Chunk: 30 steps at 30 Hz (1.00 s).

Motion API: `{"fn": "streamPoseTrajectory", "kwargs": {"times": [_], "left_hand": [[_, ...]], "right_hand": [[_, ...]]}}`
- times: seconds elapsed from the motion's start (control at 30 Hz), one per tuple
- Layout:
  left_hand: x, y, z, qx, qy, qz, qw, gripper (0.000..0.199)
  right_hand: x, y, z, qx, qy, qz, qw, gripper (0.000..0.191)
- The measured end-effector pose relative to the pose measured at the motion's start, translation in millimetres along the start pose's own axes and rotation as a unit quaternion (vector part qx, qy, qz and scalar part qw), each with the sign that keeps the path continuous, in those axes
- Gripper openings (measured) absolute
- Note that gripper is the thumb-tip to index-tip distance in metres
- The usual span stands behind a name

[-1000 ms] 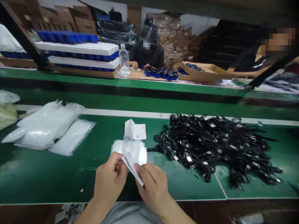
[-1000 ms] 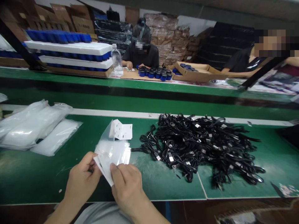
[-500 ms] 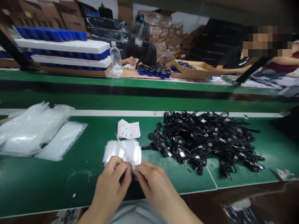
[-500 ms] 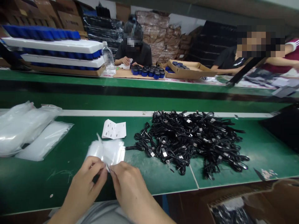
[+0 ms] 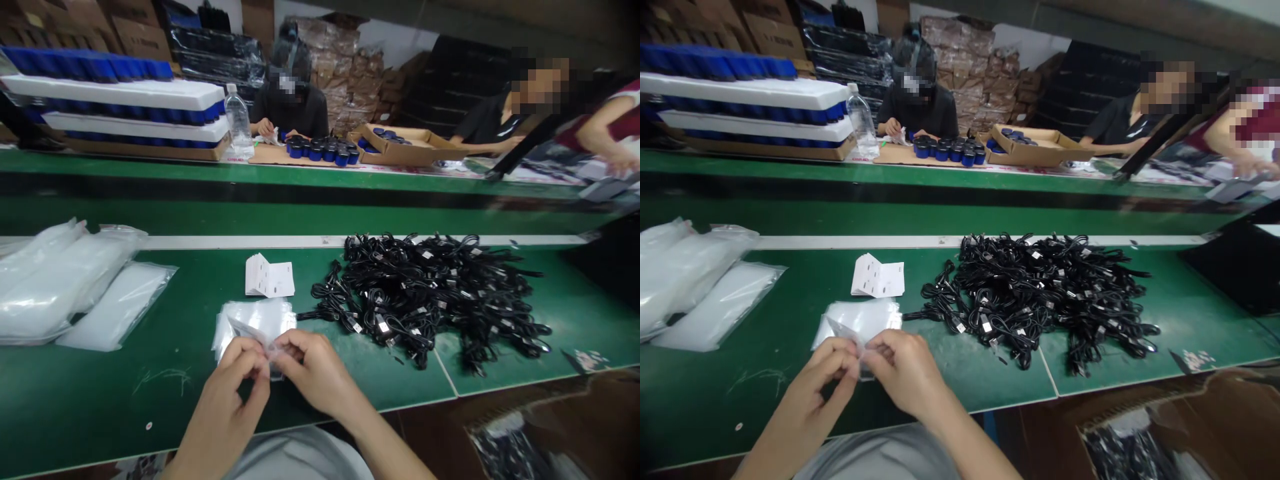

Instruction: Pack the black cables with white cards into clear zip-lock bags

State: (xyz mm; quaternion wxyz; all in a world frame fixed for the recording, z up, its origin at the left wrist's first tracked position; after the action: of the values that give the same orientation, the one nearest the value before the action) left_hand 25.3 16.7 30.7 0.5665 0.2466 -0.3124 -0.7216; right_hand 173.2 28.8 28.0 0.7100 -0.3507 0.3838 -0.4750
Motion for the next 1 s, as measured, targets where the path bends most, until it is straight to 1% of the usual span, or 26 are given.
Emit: {"fn": "streamPoseTrajectory", "kwargs": {"times": [0.03, 0.07, 0.1, 0.13, 0.17, 0.2, 0.23, 0.27, 0.3, 0.33, 0.37, 0.4, 0.43, 0.47, 0.5, 0.53, 0.57, 0.6, 0.63, 0.77, 0.83, 0.87, 0.93, 1.0], "left_hand": [[-4, -2, 0.1, 0.009, -0.004, 0.018, 1.000, 0.022], [-8, -4, -0.1, 0.015, -0.006, 0.031, 0.999, 0.023], [-11, -6, -0.8, 0.019, -0.005, 0.039, 0.999, 0.023], [-14, -7, -1.8, 0.015, 0.000, 0.042, 0.999, 0.022], [-17, -8, -3.1, 0.006, 0.008, 0.040, 0.999, 0.021], [-20, -8, -4.6, -0.007, 0.019, 0.035, 0.999, 0.020], [-22, -8, -6.2, -0.023, 0.031, 0.029, 0.999, 0.019], [-24, -8, -7.9, -0.038, 0.043, 0.023, 0.998, 0.018], [-26, -7, -9.4, -0.050, 0.054, 0.017, 0.997, 0.017], [-28, -7, -10.9, -0.058, 0.062, 0.011, 0.996, 0.017], [-29, -6, -12.1, -0.064, 0.068, 0.007, 0.996, 0.017], [-30, -6, -13.0, -0.071, 0.075, 0.002, 0.995, 0.017], [-31, -6, -13.5, -0.076, 0.081, -0.002, 0.994, 0.017], [-31, -7, -13.7, -0.079, 0.085, -0.006, 0.993, 0.018], [-32, -7, -13.5, -0.080, 0.087, -0.009, 0.993, 0.018], [-32, -8, -13.0, -0.079, 0.088, -0.011, 0.993, 0.019], [-32, -9, -12.3, -0.078, 0.088, -0.012, 0.993, 0.019], [-32, -10, -11.4, -0.075, 0.087, -0.013, 0.993, 0.020], [-32, -11, -10.5, -0.070, 0.084, -0.013, 0.994, 0.020], [-27, -12, -10.7, -0.052, 0.058, 0.002, 0.997, 0.019], [-22, -9, -12.5, -0.068, 0.061, -0.004, 0.996, 0.017], [-20, -7, -13.5, -0.082, 0.067, -0.015, 0.994, 0.016], [-14, -2, -15.1, -0.109, 0.080, -0.048, 0.990, 0.013], [-10, 1, -15.7, -0.126, 0.085, -0.073, 0.986, 0.012]], "right_hand": [[-1, 1, 9, 0.053, -0.003, 0.025, 0.998, 0.010], [-3, 4, 18, 0.141, 0.003, 0.053, 0.989, 0.019], [-6, 7, 27, 0.242, 0.012, 0.076, 0.967, 0.026], [-8, 12, 34, 0.333, 0.016, 0.092, 0.938, 0.025], [-11, 17, 40, 0.398, 0.013, 0.111, 0.911, 0.019], [-13, 22, 43, 0.435, 0.009, 0.133, 0.890, 0.012], [-14, 26, 45, 0.445, 0.011, 0.156, 0.882, 0.008], [-14, 29, 46, 0.433, 0.022, 0.177, 0.884, 0.009], [-13, 30, 47, 0.404, 0.048, 0.190, 0.894, 0.011], [-11, 29, 47, 0.360, 0.084, 0.188, 0.910, 0.013], [-8, 27, 47, 0.302, 0.118, 0.169, 0.931, 0.015], [-4, 24, 46, 0.232, 0.140, 0.138, 0.953, 0.016], [-1, 20, 43, 0.156, 0.139, 0.101, 0.973, 0.016], [3, 16, 39, 0.081, 0.112, 0.063, 0.988, 0.016], [6, 11, 33, 0.016, 0.067, 0.030, 0.997, 0.017], [8, 7, 27, -0.032, 0.014, 0.007, 0.999, 0.018], [10, 3, 21, -0.057, -0.031, -0.004, 0.998, 0.021], [11, 0, 15, -0.061, -0.059, -0.006, 0.996, 0.023], [11, -1, 11, -0.048, -0.072, -0.005, 0.996, 0.023], [8, 1, -1, 0.079, -0.052, -0.005, 0.996, 0.022], [6, 3, -2, 0.106, -0.050, -0.014, 0.993, 0.021], [6, 3, 0, 0.093, -0.053, -0.016, 0.994, 0.020], [6, 2, 6, 0.021, -0.085, -0.009, 0.996, 0.019], [6, 0, 15, -0.062, -0.127, 0.002, 0.990, 0.036]]}}
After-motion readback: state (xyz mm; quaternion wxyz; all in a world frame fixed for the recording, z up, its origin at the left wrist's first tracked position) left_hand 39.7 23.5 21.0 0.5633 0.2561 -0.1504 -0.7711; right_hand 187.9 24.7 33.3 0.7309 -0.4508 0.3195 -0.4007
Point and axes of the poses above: each hand's wrist, its own x-axis away from the middle knuckle, its own z-axis out of the back of the hand, y = z × x, the point moved 2 cm from there along -x, towards the middle knuckle, and after that the axes turned 10 degrees about z, right-handed, at the moved point
